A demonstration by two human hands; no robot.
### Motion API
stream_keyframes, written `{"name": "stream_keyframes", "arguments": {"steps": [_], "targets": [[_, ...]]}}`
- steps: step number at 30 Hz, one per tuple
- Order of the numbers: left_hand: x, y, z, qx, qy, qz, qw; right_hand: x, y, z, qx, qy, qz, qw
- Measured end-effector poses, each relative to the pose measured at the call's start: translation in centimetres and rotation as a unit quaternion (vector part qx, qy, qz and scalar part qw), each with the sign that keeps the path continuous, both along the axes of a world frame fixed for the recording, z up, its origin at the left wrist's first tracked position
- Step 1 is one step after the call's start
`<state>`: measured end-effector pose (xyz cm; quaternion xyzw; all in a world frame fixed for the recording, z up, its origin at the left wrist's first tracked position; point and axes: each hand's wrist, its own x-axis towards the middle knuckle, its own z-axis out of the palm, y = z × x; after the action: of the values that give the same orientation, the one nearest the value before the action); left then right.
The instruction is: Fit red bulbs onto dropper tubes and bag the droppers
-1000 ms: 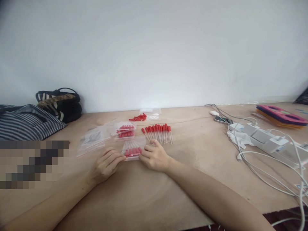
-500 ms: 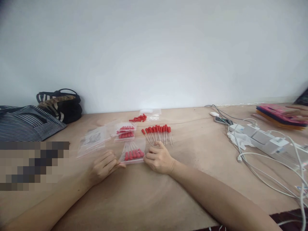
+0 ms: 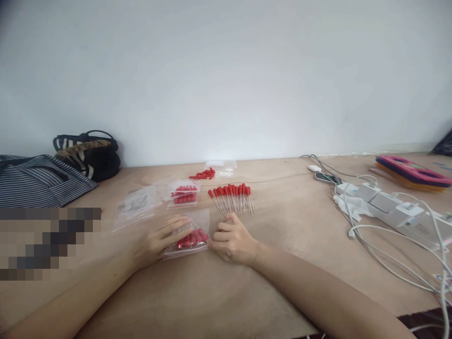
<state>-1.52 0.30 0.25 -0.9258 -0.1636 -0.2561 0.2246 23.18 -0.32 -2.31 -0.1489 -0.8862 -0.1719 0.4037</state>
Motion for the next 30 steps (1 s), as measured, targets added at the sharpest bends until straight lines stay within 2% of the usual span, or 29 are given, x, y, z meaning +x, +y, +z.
{"name": "stream_keyframes", "arguments": {"steps": [3,7,12,14,17,20,21,23,26,30], "targets": [[-0.5,0.3,-0.7,-0.001,0.007,-0.021,1.0,0.0,0.0,0.1,-0.017,-0.017,0.006,1.0],[-1.6,-0.5,-1.2,-0.045,-0.024,0.0,0.999,0.7,0.0,-0.1,-0.042,-0.03,-0.002,0.999],[-3.1,-1.1,-0.4,-0.095,-0.079,0.037,0.992,2.1,0.0,-0.1,-0.063,-0.027,-0.011,0.998],[-4.0,0.1,0.2,-0.095,-0.123,0.07,0.985,2.4,0.2,0.0,-0.069,-0.026,-0.017,0.997],[-5.1,3.8,1.1,-0.122,-0.197,0.143,0.962,2.5,0.5,0.1,-0.078,-0.032,-0.029,0.996],[-5.7,8.3,1.5,-0.213,-0.257,0.247,0.91,2.4,0.7,0.1,-0.086,-0.047,-0.031,0.995],[-5.8,9.6,1.4,-0.252,-0.252,0.263,0.896,2.4,0.8,0.1,-0.089,-0.052,-0.031,0.994],[-6.2,11.6,1.2,-0.278,-0.241,0.274,0.888,2.5,0.9,0.1,-0.098,-0.058,-0.035,0.993],[-7.2,13.0,0.6,-0.308,-0.212,0.286,0.882,2.8,1.0,0.1,-0.11,-0.062,-0.042,0.991],[-9.1,13.1,0.1,-0.311,-0.196,0.335,0.868,2.7,1.1,0.0,-0.125,-0.065,-0.043,0.989]]}}
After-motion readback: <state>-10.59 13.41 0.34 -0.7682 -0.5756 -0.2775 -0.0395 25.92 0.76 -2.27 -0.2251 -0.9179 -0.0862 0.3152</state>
